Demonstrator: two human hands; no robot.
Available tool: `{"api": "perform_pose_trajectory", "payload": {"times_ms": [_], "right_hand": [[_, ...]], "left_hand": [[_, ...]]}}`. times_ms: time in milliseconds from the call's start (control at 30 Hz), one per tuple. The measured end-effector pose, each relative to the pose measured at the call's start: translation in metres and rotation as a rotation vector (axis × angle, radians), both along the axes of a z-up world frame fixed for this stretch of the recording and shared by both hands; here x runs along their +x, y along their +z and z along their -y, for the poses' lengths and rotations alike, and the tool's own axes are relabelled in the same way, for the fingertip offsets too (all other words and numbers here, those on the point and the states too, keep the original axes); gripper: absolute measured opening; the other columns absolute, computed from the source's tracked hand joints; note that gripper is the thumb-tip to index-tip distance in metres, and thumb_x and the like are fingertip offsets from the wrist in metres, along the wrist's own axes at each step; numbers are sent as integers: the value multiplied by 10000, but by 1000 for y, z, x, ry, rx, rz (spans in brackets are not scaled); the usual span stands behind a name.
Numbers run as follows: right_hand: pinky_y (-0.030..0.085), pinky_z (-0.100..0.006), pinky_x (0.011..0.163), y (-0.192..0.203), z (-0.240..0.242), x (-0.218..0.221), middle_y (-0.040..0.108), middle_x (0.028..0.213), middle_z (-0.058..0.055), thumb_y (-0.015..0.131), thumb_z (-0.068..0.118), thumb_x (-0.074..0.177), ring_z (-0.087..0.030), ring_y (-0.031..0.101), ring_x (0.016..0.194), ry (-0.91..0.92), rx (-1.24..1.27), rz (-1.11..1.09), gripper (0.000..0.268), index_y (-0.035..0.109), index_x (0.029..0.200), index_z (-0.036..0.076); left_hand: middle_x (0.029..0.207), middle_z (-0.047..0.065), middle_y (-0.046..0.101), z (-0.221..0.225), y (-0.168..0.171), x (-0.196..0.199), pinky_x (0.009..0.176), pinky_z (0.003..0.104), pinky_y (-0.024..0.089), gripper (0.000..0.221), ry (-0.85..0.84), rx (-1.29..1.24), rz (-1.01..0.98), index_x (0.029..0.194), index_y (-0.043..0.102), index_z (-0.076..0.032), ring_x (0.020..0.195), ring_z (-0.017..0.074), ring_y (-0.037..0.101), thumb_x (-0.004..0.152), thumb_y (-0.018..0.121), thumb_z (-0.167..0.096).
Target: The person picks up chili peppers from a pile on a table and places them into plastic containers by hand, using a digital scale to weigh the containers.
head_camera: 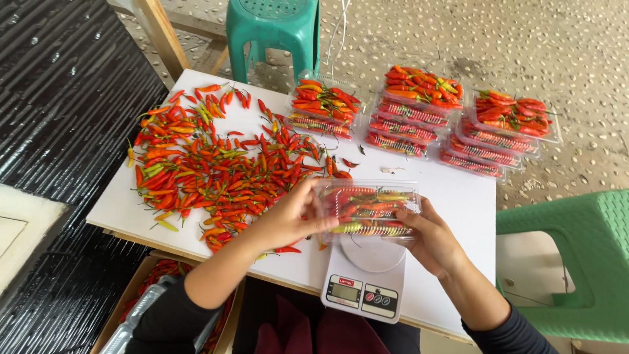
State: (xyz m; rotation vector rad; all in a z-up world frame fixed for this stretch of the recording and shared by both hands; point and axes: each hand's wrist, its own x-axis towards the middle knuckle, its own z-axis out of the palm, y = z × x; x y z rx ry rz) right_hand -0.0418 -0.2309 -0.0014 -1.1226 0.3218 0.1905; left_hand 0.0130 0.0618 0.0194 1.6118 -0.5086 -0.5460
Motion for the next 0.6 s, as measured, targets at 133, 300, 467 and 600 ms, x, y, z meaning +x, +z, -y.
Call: {"api": "perform_pose_trajectory", "payload": {"times_ms": [133,300,467,600], "right_hand": [[618,-531,709,2,6,28,574,1168,-257,592,108,915,-377,707,895,-13,3,23,505,339,1346,38],[642,-509,682,-7,24,50,566,1142,-259,609,162,939,-365,716,867,-64,13,12,557,328,1396,13],[624,-466,687,-12,34,48,620,1114,-238,591,142,937,-339,679,893,-63,5,-118,410,422,1292,28],[573,-440,701,-7,36,39,652,1160,-181,595,103,921,-303,647,912,-132,-13,-237,288,534,1199,63]], "left_hand": [[983,227,681,-21,1,87,609,407,639,694,196,93,234,1376,483,-16,846,346,735,896,759,-434],[1186,59,709,-28,-54,252,947,393,563,629,681,381,269,1292,585,-195,1143,226,682,934,617,-711],[1455,150,500,-2,-28,283,1103,477,416,779,620,476,91,1456,430,-107,1348,317,504,944,437,-693],[1252,135,622,13,-24,306,881,452,440,823,524,497,-122,1390,492,-57,1121,315,613,928,244,-692]]}}
